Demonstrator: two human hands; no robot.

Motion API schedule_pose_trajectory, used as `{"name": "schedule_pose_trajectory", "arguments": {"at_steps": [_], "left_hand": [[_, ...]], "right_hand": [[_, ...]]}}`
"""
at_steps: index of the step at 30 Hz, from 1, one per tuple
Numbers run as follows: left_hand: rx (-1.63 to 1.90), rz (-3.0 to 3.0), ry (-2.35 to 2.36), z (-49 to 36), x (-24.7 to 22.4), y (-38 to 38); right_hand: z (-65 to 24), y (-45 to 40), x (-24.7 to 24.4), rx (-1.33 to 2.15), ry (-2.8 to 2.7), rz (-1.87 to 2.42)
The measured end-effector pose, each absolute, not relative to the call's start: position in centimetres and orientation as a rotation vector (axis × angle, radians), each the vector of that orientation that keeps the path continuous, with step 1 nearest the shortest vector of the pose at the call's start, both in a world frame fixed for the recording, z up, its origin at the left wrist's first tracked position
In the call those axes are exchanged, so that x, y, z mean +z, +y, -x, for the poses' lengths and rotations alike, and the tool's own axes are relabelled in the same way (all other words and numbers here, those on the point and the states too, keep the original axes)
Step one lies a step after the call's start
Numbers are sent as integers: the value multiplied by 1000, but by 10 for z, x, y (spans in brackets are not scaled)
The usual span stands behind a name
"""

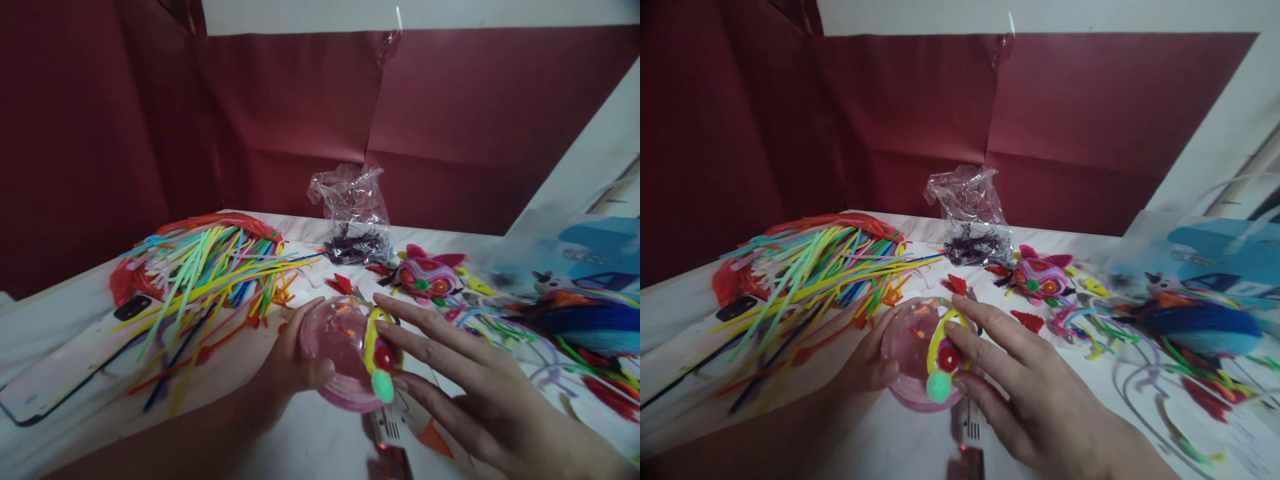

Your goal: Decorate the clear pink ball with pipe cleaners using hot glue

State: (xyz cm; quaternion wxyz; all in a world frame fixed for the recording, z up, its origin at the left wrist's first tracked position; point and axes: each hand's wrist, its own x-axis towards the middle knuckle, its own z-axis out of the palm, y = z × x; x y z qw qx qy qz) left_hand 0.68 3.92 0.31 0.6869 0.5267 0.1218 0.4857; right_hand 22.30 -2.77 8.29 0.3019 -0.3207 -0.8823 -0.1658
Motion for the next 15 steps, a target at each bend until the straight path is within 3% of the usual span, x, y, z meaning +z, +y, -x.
{"name": "schedule_pose_trajectory", "arguments": {"at_steps": [15], "left_hand": [[1122,-1194,284,-6,18,25]], "right_hand": [[-219,-25,88,-446,-2250,903]]}}
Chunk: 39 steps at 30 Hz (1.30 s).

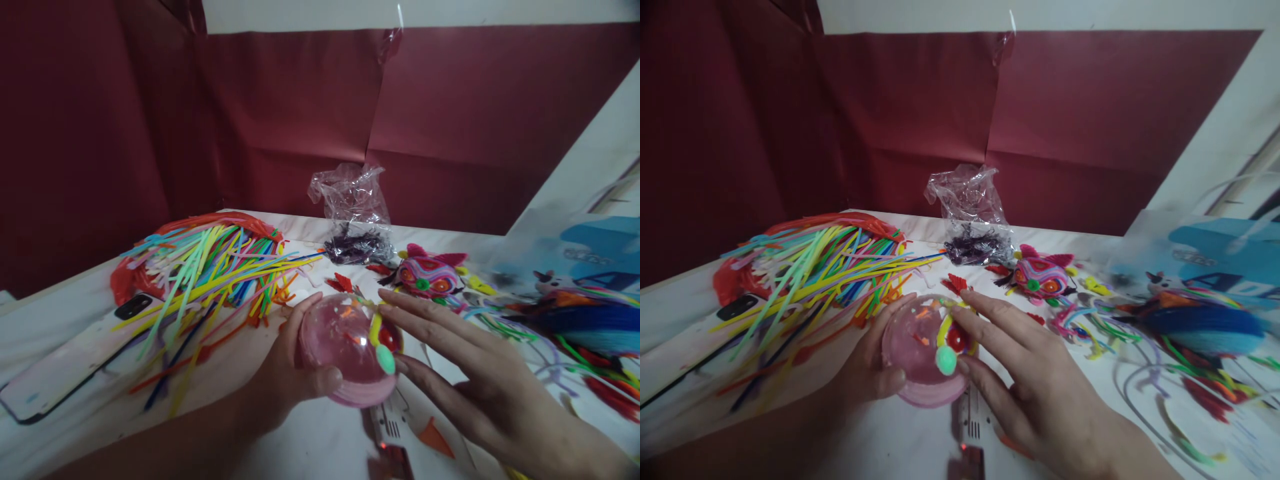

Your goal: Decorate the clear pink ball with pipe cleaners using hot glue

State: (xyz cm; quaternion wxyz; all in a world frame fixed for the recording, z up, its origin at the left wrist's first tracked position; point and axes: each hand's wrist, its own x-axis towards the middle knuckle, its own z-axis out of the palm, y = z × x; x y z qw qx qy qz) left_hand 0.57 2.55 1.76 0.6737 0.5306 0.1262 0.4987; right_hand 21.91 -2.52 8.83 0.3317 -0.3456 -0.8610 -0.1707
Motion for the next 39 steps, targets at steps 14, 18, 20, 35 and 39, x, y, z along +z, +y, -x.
{"name": "schedule_pose_trajectory", "arguments": {"at_steps": [14,18,20,35,39], "left_hand": [[1146,-1264,272,-6,12,24],[1139,-1243,304,-6,12,24],[1126,-1198,372,-7,12,23],[1066,-1093,437,-11,9,25],[1051,-1075,461,-12,9,26]], "right_hand": [[-216,-23,85,-479,-2239,897],[-217,-20,82,-470,-2226,901],[-218,-19,80,-466,-2221,908],[-219,-16,77,-380,-2283,892],[-220,-12,76,-348,-2290,877]]}}
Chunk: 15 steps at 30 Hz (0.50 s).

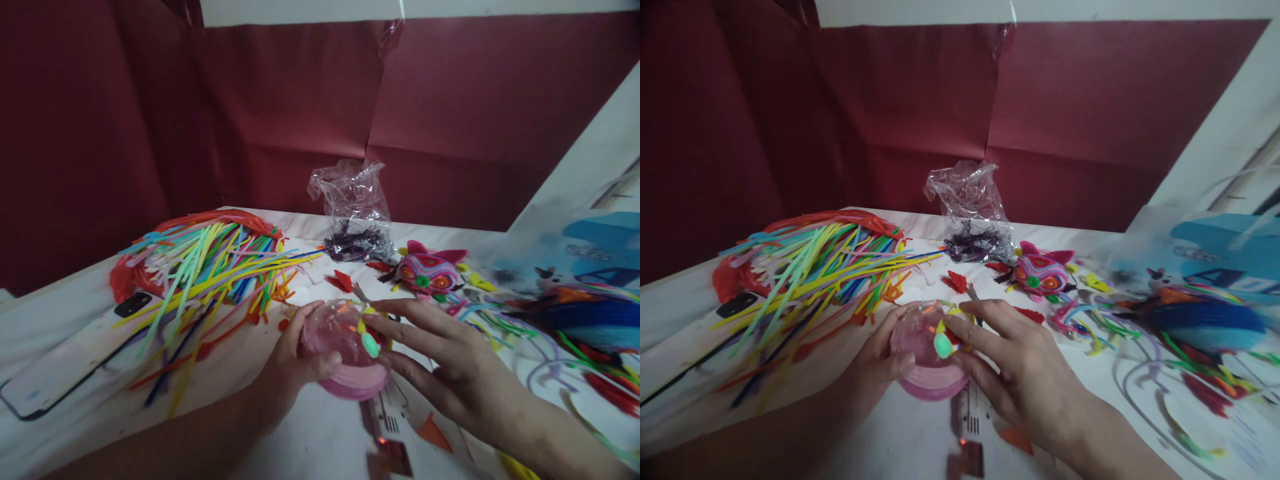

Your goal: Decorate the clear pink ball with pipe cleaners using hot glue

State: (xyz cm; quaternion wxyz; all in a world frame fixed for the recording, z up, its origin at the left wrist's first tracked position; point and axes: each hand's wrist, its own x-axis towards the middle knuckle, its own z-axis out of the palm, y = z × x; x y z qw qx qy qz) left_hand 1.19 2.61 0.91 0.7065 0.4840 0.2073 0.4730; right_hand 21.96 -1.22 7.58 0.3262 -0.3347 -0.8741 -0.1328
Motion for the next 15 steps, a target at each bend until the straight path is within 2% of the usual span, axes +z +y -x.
{"name": "schedule_pose_trajectory", "arguments": {"at_steps": [10,15], "left_hand": [[1021,-1244,585,-14,11,36],[938,-1522,813,-10,22,37]], "right_hand": [[-229,7,58,-323,-2337,928],[-230,12,55,-203,-2310,954]]}}
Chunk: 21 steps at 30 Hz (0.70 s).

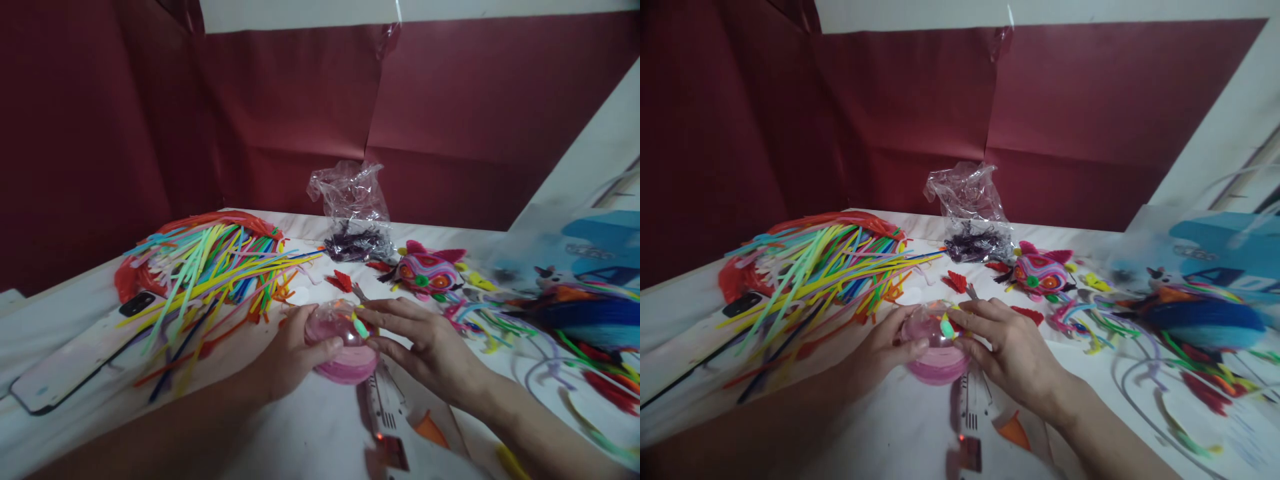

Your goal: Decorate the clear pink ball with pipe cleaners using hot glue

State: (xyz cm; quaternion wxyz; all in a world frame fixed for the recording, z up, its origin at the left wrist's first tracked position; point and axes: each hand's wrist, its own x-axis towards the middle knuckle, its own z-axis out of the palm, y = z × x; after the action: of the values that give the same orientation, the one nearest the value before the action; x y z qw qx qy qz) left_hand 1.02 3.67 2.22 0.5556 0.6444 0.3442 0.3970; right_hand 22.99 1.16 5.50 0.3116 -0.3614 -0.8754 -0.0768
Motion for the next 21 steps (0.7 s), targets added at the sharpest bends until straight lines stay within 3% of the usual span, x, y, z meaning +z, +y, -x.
{"name": "schedule_pose_trajectory", "arguments": {"at_steps": [21], "left_hand": [[762,-1584,1092,-28,66,45]], "right_hand": [[-222,13,60,-70,-2342,955]]}}
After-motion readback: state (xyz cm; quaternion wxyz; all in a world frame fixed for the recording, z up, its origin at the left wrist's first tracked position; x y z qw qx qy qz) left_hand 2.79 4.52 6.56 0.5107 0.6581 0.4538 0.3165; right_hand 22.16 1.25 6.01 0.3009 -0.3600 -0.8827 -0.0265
